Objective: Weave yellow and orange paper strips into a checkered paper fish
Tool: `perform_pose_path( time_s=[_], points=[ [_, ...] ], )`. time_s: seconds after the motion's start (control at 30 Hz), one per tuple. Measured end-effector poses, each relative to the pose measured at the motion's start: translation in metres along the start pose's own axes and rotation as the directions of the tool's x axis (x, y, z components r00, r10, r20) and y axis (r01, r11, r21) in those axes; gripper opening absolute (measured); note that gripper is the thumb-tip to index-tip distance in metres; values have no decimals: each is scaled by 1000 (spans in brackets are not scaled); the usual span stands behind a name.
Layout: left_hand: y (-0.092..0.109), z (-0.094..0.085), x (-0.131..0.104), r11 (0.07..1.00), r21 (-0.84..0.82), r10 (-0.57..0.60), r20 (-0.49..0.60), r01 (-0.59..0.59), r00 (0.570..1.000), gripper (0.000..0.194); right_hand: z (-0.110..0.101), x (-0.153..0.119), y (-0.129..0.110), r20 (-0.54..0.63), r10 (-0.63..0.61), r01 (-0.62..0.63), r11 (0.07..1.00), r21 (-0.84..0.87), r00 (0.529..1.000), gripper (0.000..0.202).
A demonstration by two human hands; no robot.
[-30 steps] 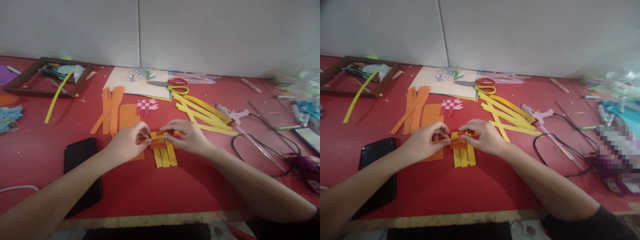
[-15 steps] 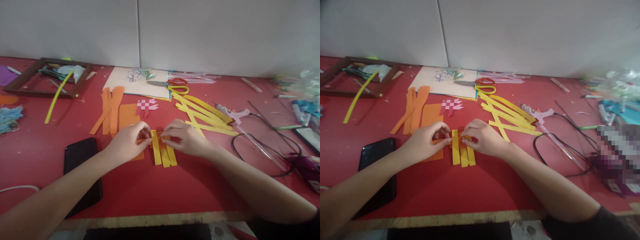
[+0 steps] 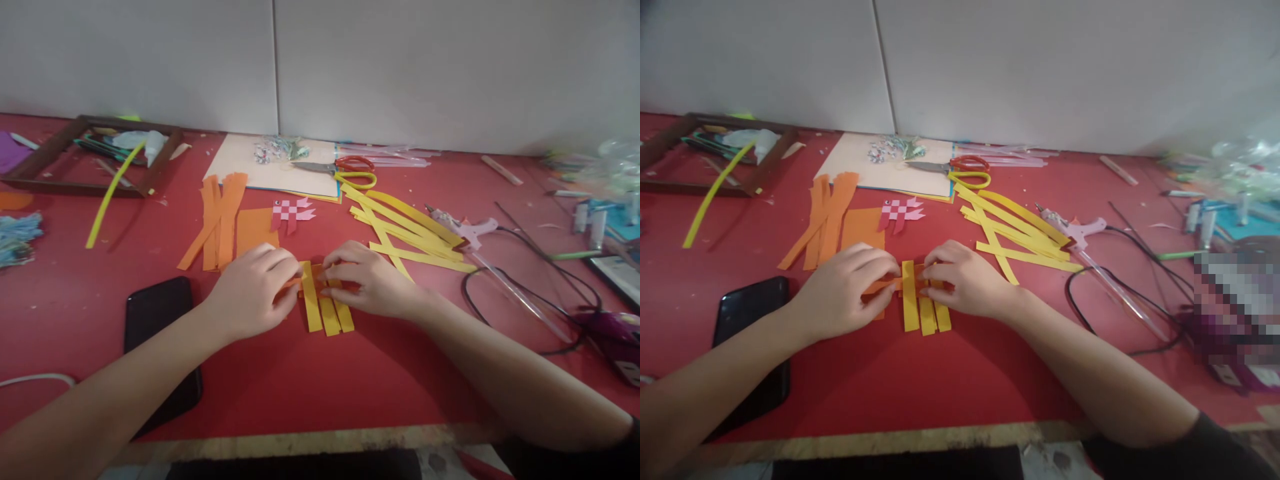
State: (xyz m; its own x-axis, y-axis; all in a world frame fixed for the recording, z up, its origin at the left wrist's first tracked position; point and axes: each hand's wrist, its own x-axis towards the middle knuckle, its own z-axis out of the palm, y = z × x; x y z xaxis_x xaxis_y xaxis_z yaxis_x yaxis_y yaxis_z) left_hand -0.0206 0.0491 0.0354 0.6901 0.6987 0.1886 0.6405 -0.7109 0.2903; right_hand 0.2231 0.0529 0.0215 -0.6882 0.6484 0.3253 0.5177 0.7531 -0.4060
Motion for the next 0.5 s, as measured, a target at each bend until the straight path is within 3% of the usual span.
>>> perform_pose_path(
  time_s=[0.2,0.5],
  points=[
    [-4,3,-1,987,-17,157,3,-157,988,24,-1,-1,-7,31,-65,67,997,-49,997,7],
    [-8,10,0,979,-24,205,-12,-205,979,23,-1,-1,-12,93,56,-53,998,-33,994,10]
  ],
)
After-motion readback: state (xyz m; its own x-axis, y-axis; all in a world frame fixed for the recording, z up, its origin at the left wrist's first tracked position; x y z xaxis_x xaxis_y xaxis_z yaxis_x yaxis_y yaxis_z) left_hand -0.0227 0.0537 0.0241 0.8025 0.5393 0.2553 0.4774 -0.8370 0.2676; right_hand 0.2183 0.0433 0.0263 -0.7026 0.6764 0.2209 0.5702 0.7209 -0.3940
